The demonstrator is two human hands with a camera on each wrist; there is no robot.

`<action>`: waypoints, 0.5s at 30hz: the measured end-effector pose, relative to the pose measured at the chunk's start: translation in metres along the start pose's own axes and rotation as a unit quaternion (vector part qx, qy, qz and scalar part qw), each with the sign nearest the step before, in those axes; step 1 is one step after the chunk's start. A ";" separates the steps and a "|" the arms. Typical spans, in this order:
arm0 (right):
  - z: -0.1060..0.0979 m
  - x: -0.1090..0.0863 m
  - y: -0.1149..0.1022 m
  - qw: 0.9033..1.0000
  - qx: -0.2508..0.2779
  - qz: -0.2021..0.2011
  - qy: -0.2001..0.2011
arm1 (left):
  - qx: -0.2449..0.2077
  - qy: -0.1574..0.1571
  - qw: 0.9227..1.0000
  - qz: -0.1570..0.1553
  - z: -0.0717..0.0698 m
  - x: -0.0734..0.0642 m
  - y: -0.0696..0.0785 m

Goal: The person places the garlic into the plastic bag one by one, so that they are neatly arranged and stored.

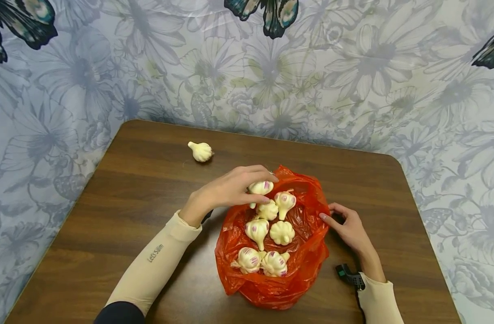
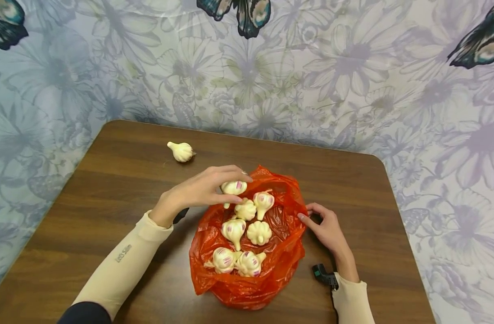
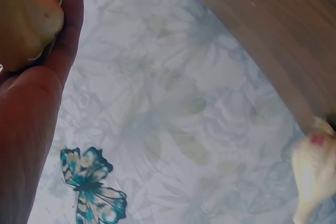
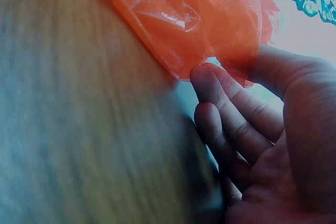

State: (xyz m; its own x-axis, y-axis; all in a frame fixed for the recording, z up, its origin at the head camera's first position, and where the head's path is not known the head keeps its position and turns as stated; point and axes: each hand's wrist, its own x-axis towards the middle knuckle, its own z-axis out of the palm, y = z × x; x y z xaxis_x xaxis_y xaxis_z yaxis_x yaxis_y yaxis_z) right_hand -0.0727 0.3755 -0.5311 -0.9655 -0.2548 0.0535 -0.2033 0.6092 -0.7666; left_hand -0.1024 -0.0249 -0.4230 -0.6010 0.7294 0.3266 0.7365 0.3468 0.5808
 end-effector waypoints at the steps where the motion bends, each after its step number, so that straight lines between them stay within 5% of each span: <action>1: 0.000 0.000 0.000 1.000 0.000 0.000 0.000 | 0.000 -0.002 1.000 0.004 0.001 0.002 0.002; 15: 0.002 0.000 -0.001 1.000 -0.003 -0.001 0.007 | 0.006 -0.038 0.998 0.053 0.019 0.040 0.031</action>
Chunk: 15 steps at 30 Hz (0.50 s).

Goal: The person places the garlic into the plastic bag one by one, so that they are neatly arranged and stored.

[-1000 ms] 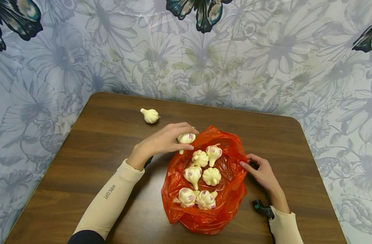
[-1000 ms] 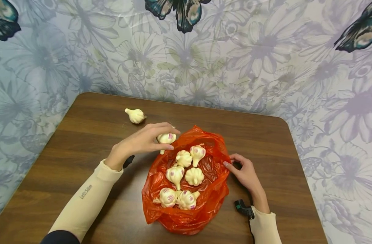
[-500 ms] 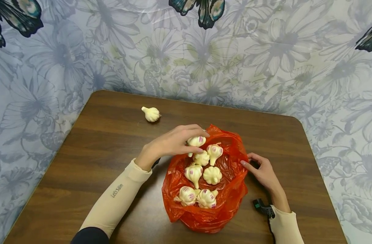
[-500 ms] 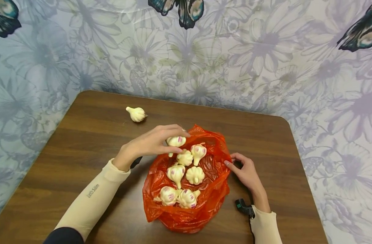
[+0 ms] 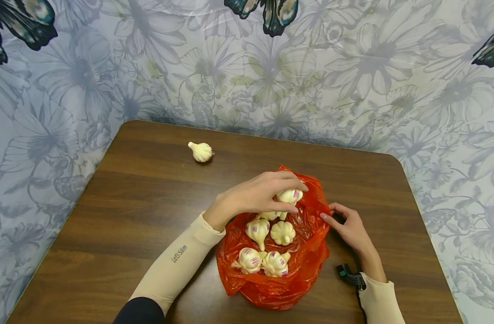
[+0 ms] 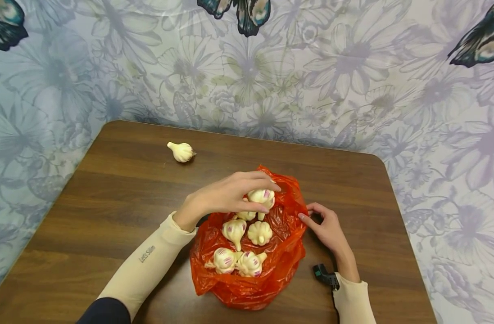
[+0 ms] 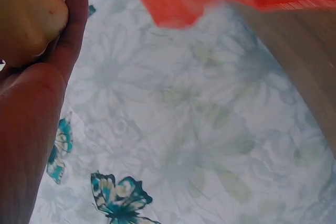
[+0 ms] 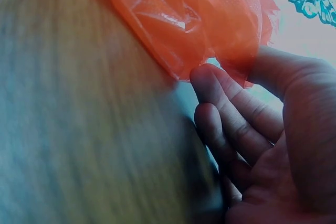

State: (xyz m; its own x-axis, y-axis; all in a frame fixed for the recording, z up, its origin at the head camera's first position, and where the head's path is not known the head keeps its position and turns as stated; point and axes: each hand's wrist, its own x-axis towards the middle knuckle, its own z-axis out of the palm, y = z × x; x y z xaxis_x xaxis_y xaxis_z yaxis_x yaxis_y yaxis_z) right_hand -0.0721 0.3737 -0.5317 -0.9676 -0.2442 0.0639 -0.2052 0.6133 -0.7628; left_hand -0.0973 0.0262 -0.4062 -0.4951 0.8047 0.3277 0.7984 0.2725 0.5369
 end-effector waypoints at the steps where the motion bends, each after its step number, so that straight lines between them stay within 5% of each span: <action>1: 0.000 0.000 0.000 1.000 0.001 -0.001 -0.001 | 0.002 -0.003 1.000 0.003 0.001 0.003 0.002; 15: -0.001 -0.003 -0.005 1.000 -0.004 0.000 -0.005 | -0.003 -0.021 0.999 0.025 0.014 0.030 0.020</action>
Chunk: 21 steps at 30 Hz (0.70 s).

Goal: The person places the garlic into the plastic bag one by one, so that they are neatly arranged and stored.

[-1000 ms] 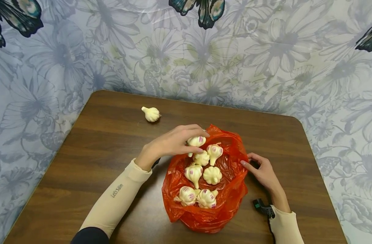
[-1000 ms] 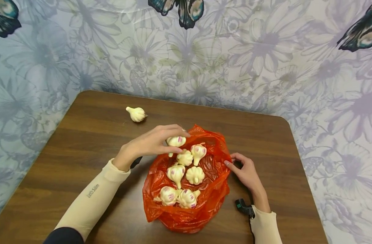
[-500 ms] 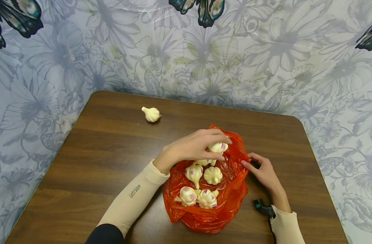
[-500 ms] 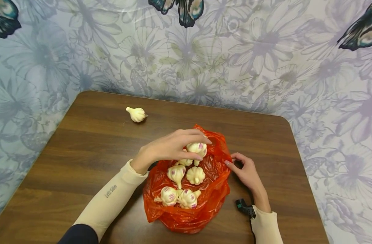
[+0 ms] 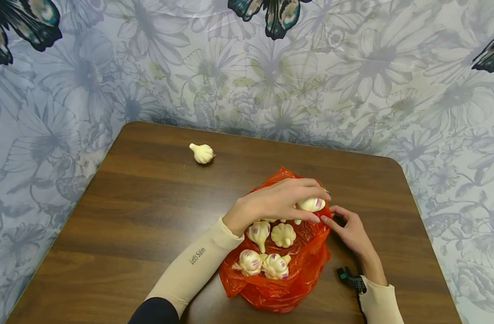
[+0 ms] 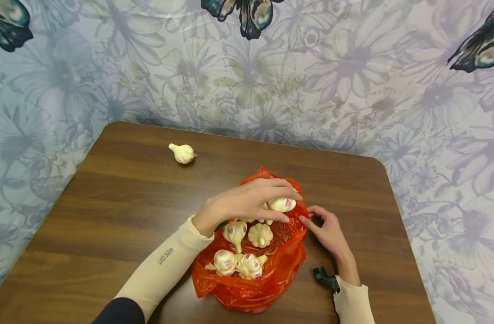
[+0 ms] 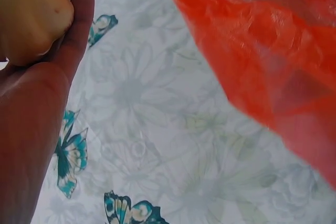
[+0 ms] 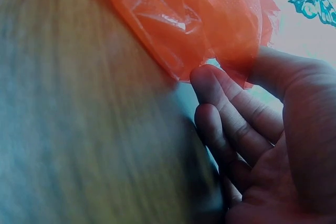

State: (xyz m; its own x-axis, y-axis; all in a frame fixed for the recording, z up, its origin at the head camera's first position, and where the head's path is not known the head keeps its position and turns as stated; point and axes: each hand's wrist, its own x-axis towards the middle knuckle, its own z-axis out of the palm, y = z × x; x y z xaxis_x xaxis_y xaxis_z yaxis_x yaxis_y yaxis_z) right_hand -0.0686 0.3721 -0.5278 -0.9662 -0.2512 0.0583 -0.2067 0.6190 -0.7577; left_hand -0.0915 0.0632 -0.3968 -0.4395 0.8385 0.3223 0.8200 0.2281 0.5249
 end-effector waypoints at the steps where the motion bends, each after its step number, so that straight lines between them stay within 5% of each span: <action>1: 0.000 0.000 0.000 1.000 0.000 0.000 0.000 | 0.004 -0.007 1.000 -0.002 0.001 0.002 0.000; 15: 0.000 -0.001 -0.004 1.000 -0.001 0.004 0.002 | 0.043 -0.082 0.994 -0.057 0.016 0.009 -0.006; 21: 0.001 0.000 -0.003 1.000 0.004 0.000 0.003 | 0.068 -0.100 0.991 -0.055 0.023 0.012 -0.009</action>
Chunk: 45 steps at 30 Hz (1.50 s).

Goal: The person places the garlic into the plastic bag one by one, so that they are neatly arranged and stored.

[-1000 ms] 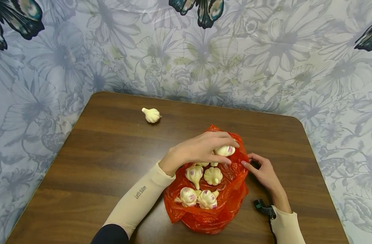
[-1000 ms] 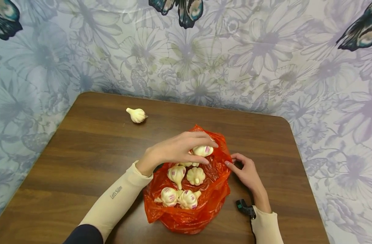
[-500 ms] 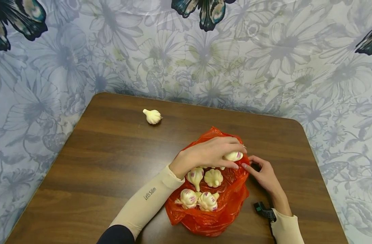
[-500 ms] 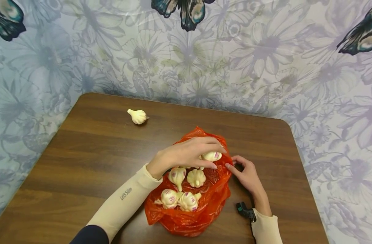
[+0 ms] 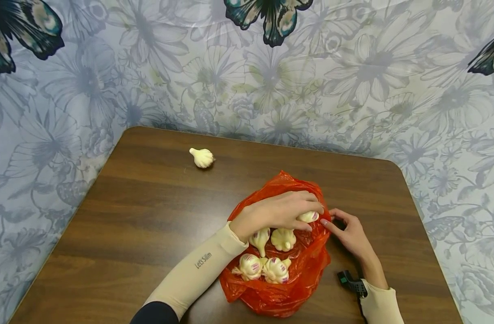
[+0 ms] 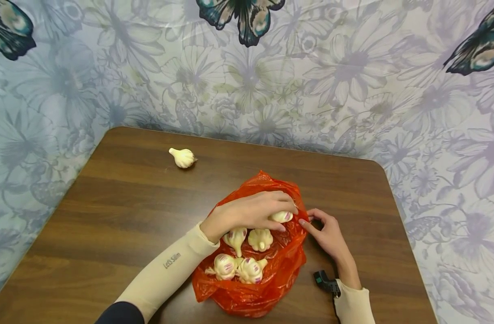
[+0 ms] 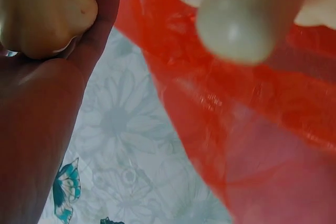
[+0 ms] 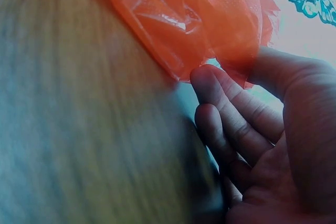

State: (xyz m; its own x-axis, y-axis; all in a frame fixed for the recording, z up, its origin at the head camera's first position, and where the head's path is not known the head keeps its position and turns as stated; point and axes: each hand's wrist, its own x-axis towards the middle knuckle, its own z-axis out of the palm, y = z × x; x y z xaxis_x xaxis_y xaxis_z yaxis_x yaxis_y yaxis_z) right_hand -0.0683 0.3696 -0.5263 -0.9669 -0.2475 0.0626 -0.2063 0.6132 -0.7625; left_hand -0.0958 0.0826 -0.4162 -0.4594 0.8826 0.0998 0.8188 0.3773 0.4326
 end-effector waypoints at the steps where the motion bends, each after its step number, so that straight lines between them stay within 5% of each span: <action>1: 0.000 0.000 0.000 1.000 0.000 -0.002 0.000 | 0.004 -0.003 1.000 0.000 0.002 0.001 0.000; 18: 0.000 0.005 0.002 1.000 0.008 -0.010 -0.003 | 0.014 -0.073 0.996 -0.049 0.020 0.009 -0.005; 45: -0.002 0.011 0.001 1.000 -0.004 0.002 -0.001 | 0.041 -0.064 0.997 -0.032 0.008 0.008 -0.006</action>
State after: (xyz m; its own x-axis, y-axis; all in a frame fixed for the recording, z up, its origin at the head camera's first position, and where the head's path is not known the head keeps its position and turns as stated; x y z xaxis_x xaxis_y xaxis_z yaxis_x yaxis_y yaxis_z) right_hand -0.0792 0.3691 -0.5257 -0.9674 -0.2465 0.0587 -0.2040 0.6204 -0.7573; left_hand -0.1017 0.0900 -0.4252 -0.4688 0.8823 -0.0430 0.8170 0.4516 0.3585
